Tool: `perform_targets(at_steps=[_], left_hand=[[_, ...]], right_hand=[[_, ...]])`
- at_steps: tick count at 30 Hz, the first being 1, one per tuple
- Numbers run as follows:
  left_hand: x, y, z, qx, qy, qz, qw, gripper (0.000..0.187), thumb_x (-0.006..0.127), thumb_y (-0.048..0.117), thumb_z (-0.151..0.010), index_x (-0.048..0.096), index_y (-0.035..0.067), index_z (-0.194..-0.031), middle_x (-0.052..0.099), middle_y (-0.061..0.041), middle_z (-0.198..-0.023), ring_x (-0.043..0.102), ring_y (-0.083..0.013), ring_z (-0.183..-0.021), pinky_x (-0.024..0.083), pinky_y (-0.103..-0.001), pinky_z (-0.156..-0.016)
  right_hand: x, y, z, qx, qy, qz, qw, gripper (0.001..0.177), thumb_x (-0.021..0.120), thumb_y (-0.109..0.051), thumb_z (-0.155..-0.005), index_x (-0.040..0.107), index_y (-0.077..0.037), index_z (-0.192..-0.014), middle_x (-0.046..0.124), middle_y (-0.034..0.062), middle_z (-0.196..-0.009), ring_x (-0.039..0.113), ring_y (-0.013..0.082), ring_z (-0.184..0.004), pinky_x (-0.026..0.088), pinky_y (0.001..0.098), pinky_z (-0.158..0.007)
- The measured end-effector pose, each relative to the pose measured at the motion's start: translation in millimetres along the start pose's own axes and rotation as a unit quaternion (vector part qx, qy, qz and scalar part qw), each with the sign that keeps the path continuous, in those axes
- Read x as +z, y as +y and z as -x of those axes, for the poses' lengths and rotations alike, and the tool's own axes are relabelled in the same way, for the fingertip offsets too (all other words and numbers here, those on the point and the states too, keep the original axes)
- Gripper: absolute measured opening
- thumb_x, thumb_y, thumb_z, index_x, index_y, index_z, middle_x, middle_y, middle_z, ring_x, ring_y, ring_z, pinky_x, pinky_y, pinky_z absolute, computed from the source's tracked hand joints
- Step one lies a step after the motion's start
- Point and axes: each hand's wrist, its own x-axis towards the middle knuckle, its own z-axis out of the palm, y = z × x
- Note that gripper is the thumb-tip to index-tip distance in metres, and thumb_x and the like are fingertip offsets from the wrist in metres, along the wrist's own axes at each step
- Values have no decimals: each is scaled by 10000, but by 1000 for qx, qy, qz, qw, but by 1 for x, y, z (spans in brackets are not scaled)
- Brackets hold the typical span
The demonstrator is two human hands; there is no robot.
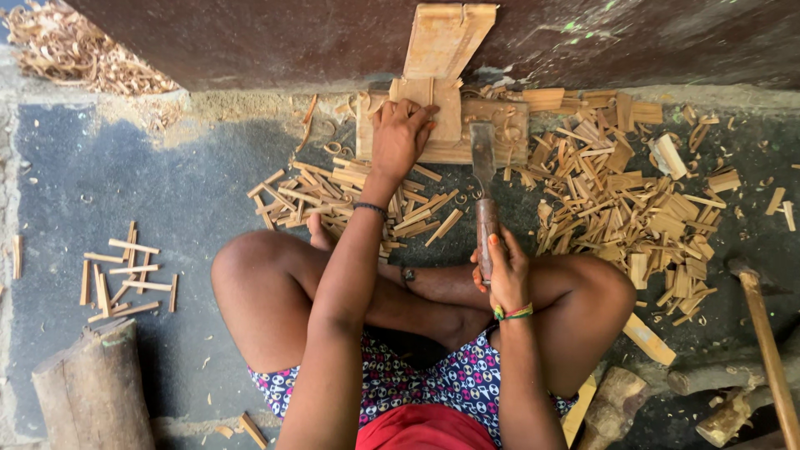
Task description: The person sits cross-legged on the floor and uses a chisel and mallet to carve a piece of wood clamped to a larger wooden structure. They repeatedly strike the chisel to remove wood shavings and shape the piece.
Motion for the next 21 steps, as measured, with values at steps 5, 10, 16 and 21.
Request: perform_targets(at_steps=[5,10,16,21], left_hand=[[-1,-3,-1,-24,-42,14,999,418,723,265,-967,665,236,-1379,607,-25,-996,546,-241,-960,411,-421,-910],[-4,1,-1,-1,21,-2,1000,703,738,383,-912,492,121,-1516,578,-86,-1107,538,-265,-1034,401,-439,-964],[-5,31,-5,108,18,119,987,654,629,596,-999,550,77,-1389,596,-131,-1114,549,-289,-1074,457,-457,-983],[11,75,7,209,-100,223,947,518,619,614,-952,722,114,-1042,652,-93,-687,673,-290,-676,552,-431,-640]], right_hand=[[5,-2,4,-1,-10,3,1000,489,568,-339,-1030,531,-92,-1449,636,86,-744,540,106,-411,352,235,-312],[5,-1,6,-8,-4,25,1000,509,577,-329,-1026,508,-96,-1473,645,89,-752,546,104,-416,359,230,-315],[5,-2,11,12,4,71,997,510,582,-294,-1015,510,-106,-1484,647,97,-750,556,113,-414,358,233,-313],[20,-2,15,14,-3,76,997,517,585,-282,-1013,509,-109,-1494,633,103,-736,536,121,-398,342,232,-309]])
